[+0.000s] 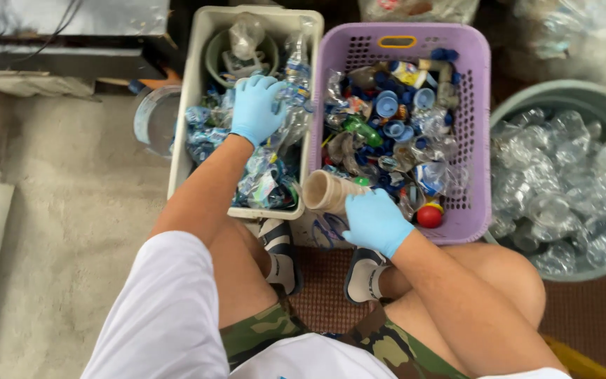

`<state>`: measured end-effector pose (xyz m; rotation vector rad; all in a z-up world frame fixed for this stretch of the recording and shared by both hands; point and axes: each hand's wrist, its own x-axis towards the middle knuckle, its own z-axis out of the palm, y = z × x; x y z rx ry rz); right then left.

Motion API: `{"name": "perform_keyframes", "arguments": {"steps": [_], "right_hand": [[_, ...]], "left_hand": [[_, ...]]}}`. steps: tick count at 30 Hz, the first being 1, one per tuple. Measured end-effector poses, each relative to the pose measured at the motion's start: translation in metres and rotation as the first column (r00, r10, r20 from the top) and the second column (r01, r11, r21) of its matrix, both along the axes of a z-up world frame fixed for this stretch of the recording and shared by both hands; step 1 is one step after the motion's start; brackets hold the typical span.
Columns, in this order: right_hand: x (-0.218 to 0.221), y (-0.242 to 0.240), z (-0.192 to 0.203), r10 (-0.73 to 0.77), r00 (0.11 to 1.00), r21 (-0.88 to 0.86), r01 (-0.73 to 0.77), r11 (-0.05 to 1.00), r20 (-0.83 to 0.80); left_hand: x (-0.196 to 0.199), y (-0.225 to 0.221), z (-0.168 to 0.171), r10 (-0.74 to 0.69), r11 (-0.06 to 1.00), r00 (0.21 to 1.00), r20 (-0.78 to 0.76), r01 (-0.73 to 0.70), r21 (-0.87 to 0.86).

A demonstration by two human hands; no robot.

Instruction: The person sorts plastic waste by hand, moving items between a white bin and a purple basket. They use scissors to cut a green plastic bottle and place the pieces into the basket.

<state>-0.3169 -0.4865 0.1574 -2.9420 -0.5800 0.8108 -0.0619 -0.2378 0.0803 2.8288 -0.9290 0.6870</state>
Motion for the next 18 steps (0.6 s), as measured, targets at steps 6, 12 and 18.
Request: {"name": "perform_keyframes", "arguments": {"steps": [6,12,18], "right_hand": [[-0.008,0.004,-0.049,-0.019,0.988,0.035,0.014,0.999,0.156],[-0.019,0.014,-0.047,0.05,0.954,-0.03,-0.043,0.999,0.296],[-0.027,0.024,-0.045,0.025,0.968,-0.068,-0.008,0.998,0.249]], "left_hand": [[-0.004,-0.084,-0.01,-0.326,0.943,0.944,-0.058,0.32,-0.095],[-0.03,-0.203,-0.054,-0.343,0.897,0.799,-0.494,0.435,0.08],[-0.032,-0.279,-0.095,-0.187,0.822,0.742,-0.643,0.477,0.311]]}}
